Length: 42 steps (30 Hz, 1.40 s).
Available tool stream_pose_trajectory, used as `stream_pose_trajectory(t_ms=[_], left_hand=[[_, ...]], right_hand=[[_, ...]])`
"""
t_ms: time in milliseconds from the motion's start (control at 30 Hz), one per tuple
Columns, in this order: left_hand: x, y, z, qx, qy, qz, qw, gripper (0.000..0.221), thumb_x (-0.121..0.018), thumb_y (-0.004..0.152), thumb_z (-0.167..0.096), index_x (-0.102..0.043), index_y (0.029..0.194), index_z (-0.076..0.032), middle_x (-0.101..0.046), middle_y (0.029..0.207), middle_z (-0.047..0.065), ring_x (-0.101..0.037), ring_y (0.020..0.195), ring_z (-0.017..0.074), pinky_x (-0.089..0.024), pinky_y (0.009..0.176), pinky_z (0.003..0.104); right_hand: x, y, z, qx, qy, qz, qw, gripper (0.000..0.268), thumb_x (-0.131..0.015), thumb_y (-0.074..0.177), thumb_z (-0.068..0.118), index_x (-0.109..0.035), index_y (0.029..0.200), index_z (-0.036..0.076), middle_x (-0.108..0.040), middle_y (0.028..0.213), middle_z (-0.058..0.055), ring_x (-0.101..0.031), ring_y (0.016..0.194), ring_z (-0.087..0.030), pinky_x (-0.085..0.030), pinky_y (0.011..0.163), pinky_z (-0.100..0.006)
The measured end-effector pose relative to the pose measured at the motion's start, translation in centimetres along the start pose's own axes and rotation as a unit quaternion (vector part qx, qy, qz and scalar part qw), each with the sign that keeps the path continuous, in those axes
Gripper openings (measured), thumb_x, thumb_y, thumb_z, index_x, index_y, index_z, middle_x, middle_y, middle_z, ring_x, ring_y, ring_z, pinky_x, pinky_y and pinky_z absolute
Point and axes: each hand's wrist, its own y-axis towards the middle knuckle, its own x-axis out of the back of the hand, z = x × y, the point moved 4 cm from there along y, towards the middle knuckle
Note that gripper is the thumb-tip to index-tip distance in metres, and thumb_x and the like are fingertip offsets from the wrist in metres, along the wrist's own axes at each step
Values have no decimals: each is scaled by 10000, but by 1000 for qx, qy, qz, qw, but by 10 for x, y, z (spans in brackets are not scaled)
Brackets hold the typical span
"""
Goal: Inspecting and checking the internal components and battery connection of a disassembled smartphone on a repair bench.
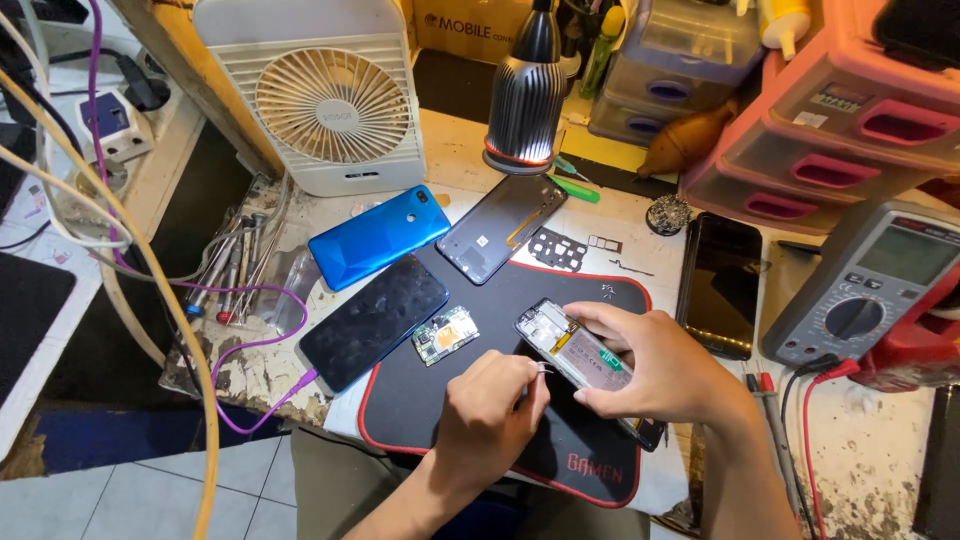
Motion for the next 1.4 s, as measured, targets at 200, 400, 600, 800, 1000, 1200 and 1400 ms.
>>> stream_pose_trajectory(t_ms=[200,400,600,800,1000,1200,1400], left_hand=[[0,4,-9,-67,52,36,996,52,-633,975,4,-645,942,42,-688,902,149,-561,698,287,-458,591,365],[0,6,-13,-95,66,42,992,57,-635,966,24,-639,912,43,-667,860,131,-541,680,269,-448,567,352],[-2,7,-15,-96,78,41,992,73,-653,959,28,-626,892,33,-661,848,117,-524,666,255,-438,561,339],[-5,2,-13,-81,87,54,991,39,-691,932,22,-659,925,44,-693,870,147,-587,704,266,-481,558,349],[-4,2,-18,-101,91,58,989,41,-662,947,41,-623,940,32,-653,896,137,-562,715,276,-465,578,349],[3,3,-5,-64,73,63,993,131,-636,930,90,-612,1058,78,-640,965,183,-548,753,325,-466,625,399],[9,5,3,210,-91,66,971,94,-646,943,-77,-725,994,-82,-757,947,64,-724,861,202,-558,720,325]], right_hand=[[2,-3,6,25,-33,-4,999,861,-864,588,332,-627,1413,260,-836,1166,58,-785,1042,-73,-533,884,-209],[1,0,0,51,-56,-8,997,883,-847,589,396,-605,1426,251,-808,1208,78,-757,971,-89,-513,844,-217],[0,1,-1,80,-49,-14,996,858,-823,583,360,-613,1402,218,-812,1190,50,-771,1055,-95,-525,870,-230],[0,-1,-3,78,-49,-17,996,852,-814,591,363,-611,1406,224,-797,1234,60,-762,1052,-91,-525,873,-225],[0,-2,-1,84,-40,-27,995,824,-815,599,348,-620,1388,209,-826,1132,55,-770,916,-90,-531,797,-209],[-2,0,-3,64,-29,-29,997,840,-866,598,361,-615,1389,232,-788,1244,75,-764,1037,-109,-531,898,-231],[-4,0,-2,45,-40,-61,996,833,-879,591,400,-608,1369,273,-796,1106,50,-732,960,-115,-511,854,-239]])
